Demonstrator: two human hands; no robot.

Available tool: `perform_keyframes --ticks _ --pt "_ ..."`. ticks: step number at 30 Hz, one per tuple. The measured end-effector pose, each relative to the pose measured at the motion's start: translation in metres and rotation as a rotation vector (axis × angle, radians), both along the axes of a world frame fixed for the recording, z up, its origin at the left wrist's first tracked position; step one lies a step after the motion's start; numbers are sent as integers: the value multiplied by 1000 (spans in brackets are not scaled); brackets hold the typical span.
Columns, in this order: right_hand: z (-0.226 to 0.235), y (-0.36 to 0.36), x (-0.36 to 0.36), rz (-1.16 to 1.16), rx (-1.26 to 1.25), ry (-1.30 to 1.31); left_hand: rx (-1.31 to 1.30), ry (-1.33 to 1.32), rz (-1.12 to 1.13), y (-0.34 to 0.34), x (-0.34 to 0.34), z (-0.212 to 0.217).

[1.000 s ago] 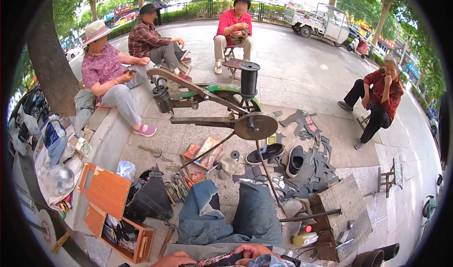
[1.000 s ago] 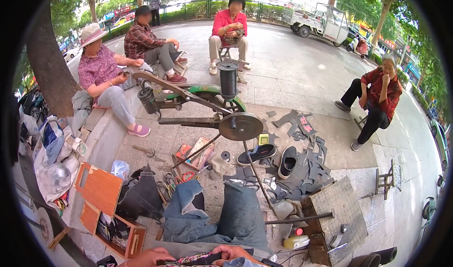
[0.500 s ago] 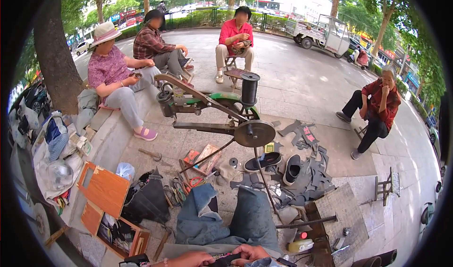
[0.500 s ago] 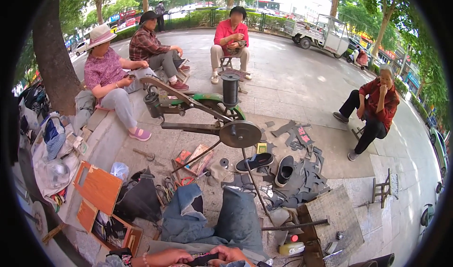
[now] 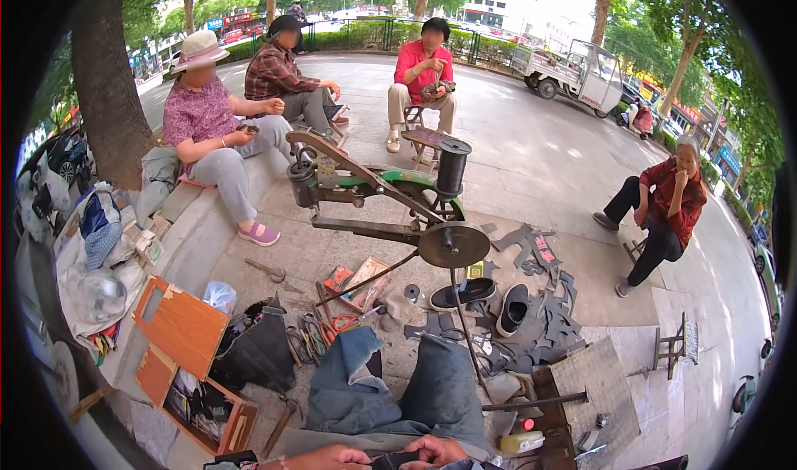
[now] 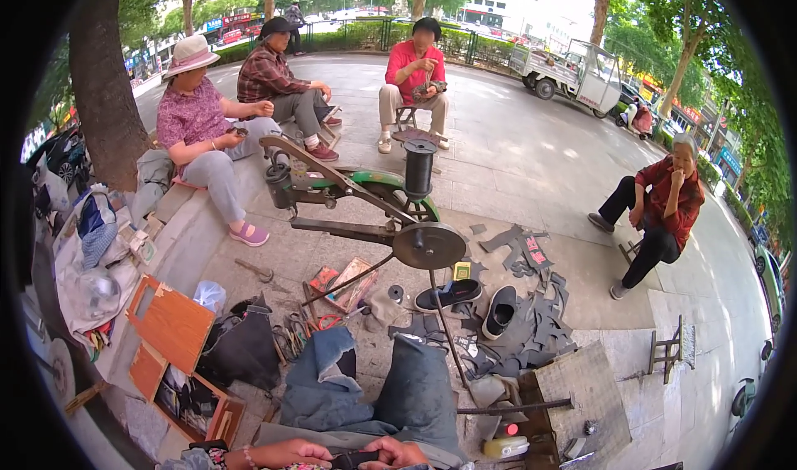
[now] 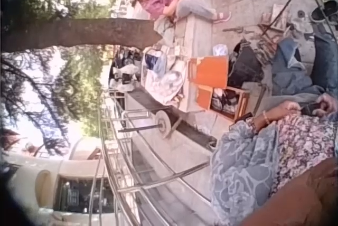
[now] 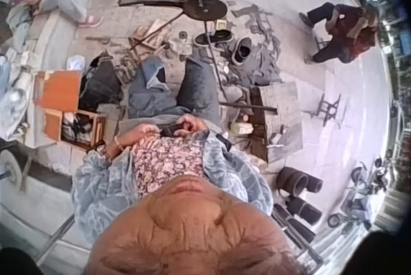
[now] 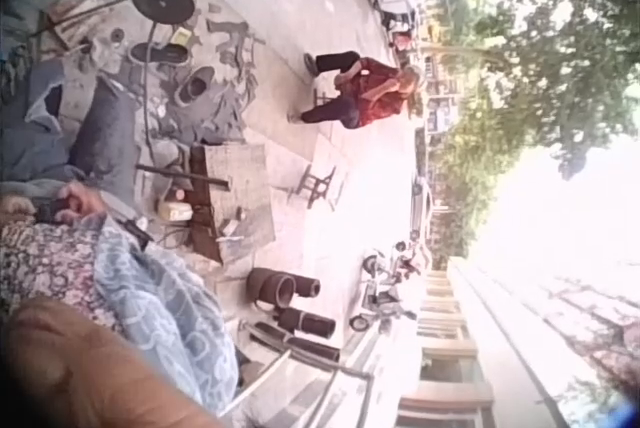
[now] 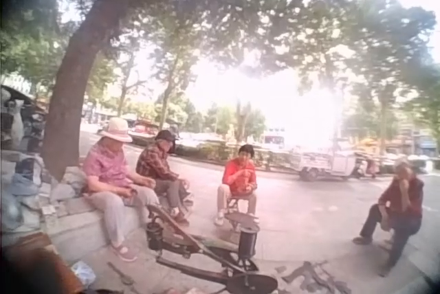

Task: Manually repairing or preparing footwear components using a manual sewing/cobbling machine and hand tools outdoors.

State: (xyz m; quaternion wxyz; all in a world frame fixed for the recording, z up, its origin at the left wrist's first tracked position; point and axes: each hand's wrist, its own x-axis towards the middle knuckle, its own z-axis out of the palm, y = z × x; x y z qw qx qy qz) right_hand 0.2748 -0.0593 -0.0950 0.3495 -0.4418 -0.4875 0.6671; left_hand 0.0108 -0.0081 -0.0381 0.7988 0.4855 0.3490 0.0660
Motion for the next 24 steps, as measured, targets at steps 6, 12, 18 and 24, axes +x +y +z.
perform_keyframes --ticks 6,12,18,24 --pt "-5 6 -6 -70 560 -123 -59 5 126 -6 1 -8" --pt "19 4 -14 35 619 -53 -70 -80 252 -17 7 -15" --pt "51 11 -14 187 84 -147 -234 -161 193 -4 16 7" --pt "81 26 -17 218 -27 34 -146 -63 234 -2 15 23"
